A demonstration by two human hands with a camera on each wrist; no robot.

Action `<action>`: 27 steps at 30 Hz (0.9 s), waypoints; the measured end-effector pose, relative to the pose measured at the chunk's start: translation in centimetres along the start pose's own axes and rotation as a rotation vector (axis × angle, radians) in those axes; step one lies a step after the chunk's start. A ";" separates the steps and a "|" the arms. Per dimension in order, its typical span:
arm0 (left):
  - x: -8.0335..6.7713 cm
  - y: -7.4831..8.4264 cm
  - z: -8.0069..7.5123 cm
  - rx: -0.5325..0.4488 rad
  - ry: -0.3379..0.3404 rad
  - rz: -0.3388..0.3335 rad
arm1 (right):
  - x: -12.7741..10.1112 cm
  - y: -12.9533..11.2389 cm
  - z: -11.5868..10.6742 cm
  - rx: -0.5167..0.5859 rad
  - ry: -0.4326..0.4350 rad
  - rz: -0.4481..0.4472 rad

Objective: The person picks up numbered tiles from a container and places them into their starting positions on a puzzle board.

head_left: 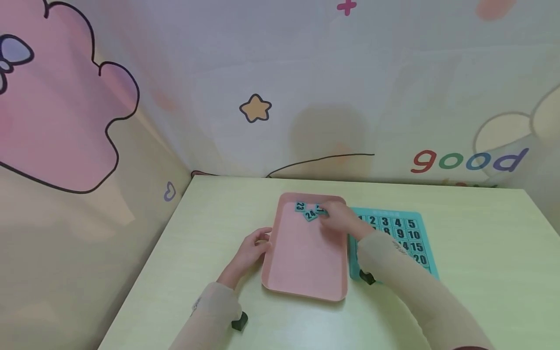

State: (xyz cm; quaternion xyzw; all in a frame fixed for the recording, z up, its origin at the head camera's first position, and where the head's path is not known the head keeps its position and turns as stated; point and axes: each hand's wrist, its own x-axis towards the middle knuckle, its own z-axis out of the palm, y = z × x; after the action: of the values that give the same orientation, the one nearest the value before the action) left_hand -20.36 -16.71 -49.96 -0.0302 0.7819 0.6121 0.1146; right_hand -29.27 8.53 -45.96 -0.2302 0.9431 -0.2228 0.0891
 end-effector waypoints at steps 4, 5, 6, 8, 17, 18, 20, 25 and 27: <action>0.0 0.0 0.0 0.004 0.006 -0.003 | 0.5 0.0 0.3 -0.053 0.001 0.035; -0.1 0.0 0.0 0.008 0.008 -0.001 | 0.7 0.0 0.3 -0.067 0.000 0.043; -0.1 0.0 0.0 0.011 0.009 -0.002 | 0.8 0.0 0.4 -0.083 0.002 0.048; -0.1 0.0 0.0 0.018 0.009 0.008 | 1.0 -0.1 0.5 -0.113 0.004 0.054; -0.3 0.3 0.1 0.001 -0.001 0.011 | 1.3 0.2 1.1 -0.133 0.015 0.025; -0.4 0.4 0.1 -0.006 -0.005 0.013 | 1.2 0.3 1.1 -0.137 0.018 0.015; -0.6 0.7 0.1 -0.015 -0.014 0.016 | 1.1 0.3 1.1 -0.145 0.020 -0.008; -0.6 1.0 0.0 -0.016 -0.013 0.012 | 0.7 0.6 1.2 -0.127 0.004 -0.072; -0.5 0.7 0.1 -0.011 0.003 0.008 | 0.5 0.6 1.3 -0.129 0.017 -0.100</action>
State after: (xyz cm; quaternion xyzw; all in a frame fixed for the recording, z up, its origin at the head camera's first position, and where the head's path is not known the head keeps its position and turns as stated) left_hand -19.95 -16.49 -49.20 -0.0285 0.7789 0.6166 0.1108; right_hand -29.61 8.28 -47.47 -0.2805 0.9435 -0.1676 0.0550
